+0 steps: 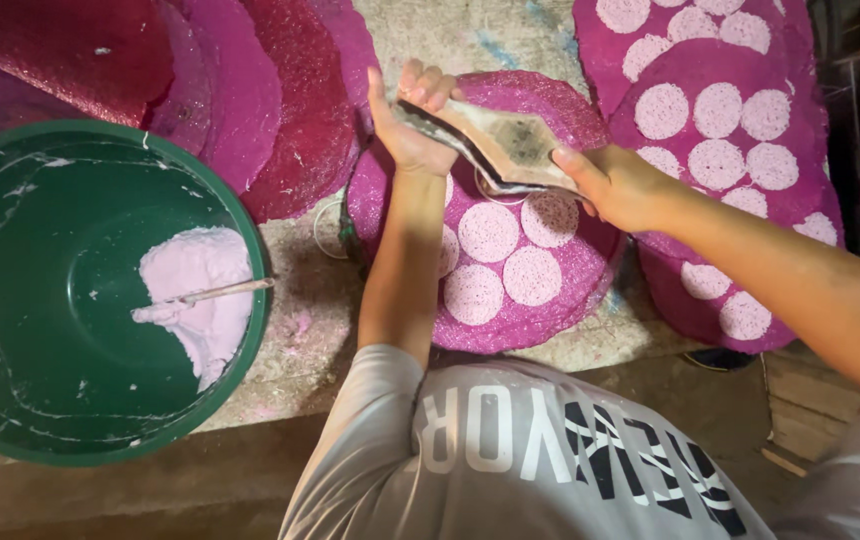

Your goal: The person uses a handheld applicator to scoop pink paste from a green bucket and press it through a circular stencil onto pink glittery fabric. The person repeatedly reloads the applicator and creates multiple circular patterns on the fabric surface.

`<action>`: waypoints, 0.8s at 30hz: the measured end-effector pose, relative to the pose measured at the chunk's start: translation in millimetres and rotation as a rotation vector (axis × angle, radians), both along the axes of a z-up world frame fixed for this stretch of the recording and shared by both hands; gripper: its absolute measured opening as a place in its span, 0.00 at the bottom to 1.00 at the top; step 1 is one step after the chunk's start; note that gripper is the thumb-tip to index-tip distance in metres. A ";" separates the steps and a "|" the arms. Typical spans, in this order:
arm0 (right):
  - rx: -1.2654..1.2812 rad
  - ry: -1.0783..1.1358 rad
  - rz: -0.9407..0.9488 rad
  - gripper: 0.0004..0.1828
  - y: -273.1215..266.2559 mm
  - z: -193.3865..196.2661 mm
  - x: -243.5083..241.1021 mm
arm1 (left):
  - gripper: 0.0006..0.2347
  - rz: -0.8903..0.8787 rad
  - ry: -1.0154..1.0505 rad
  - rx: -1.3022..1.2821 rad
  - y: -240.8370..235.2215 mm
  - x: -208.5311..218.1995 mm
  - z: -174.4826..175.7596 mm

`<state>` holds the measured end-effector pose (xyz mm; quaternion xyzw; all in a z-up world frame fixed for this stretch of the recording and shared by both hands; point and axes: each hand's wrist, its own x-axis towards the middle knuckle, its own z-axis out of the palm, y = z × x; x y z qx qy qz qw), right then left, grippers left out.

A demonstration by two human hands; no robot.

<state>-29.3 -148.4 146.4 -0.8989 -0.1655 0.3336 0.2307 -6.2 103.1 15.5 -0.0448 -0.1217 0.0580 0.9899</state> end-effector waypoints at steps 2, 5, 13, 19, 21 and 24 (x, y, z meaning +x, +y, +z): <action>-0.082 0.050 -0.025 0.49 -3.6 0.8 0.7 | 0.20 -0.002 0.037 -0.019 -5.9 -2.2 -10.3; -0.178 0.036 -0.056 0.48 -11.3 11.2 3.4 | 0.18 -0.010 0.104 -0.072 -25.9 2.9 -19.5; -0.163 -0.239 -0.055 0.35 -3.8 13.9 5.0 | 0.17 0.000 0.126 -0.017 -22.6 34.9 -4.7; -0.012 -0.233 -0.035 0.37 11.0 -18.7 -1.0 | 0.19 0.084 0.230 0.172 9.0 23.4 12.5; 0.094 -0.229 -0.004 0.39 9.5 -19.9 -2.7 | 0.20 0.095 0.346 0.178 6.3 17.5 12.2; -0.019 -0.090 -0.041 0.40 2.7 -10.2 -2.2 | 0.21 0.077 0.433 0.152 -10.8 13.3 10.0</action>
